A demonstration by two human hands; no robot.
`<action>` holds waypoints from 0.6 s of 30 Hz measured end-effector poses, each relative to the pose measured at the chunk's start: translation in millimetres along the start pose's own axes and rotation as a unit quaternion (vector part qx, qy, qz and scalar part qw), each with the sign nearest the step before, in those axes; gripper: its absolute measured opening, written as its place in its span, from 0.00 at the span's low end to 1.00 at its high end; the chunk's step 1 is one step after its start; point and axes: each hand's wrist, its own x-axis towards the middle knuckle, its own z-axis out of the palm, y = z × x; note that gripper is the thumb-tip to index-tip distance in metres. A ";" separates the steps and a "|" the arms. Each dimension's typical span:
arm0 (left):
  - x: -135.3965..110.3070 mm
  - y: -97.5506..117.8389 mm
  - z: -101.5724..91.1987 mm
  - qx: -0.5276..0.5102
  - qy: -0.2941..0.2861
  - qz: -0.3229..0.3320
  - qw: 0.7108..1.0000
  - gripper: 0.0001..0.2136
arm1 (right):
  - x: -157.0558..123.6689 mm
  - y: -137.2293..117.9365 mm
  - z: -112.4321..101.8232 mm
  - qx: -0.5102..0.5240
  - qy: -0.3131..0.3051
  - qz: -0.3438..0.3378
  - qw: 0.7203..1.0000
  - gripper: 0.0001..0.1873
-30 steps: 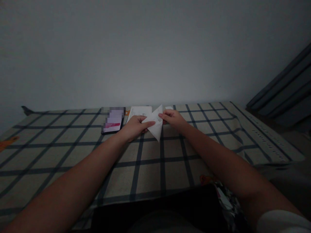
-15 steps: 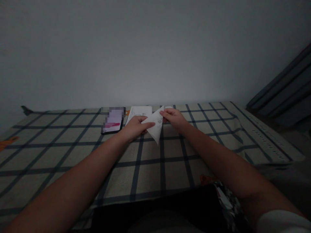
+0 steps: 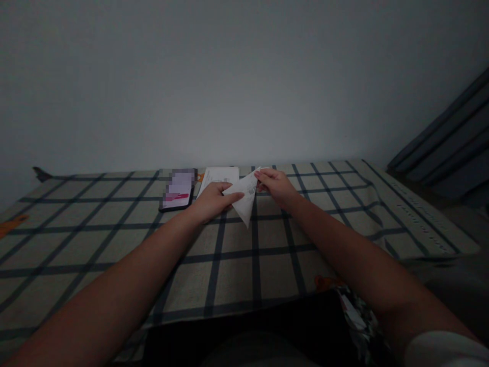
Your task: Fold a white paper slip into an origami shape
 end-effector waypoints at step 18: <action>-2.7 8.1 -0.1 0.029 -0.021 0.009 0.999 0.15 | 4.0 1.4 1.3 0.116 0.062 0.040 0.991 0.20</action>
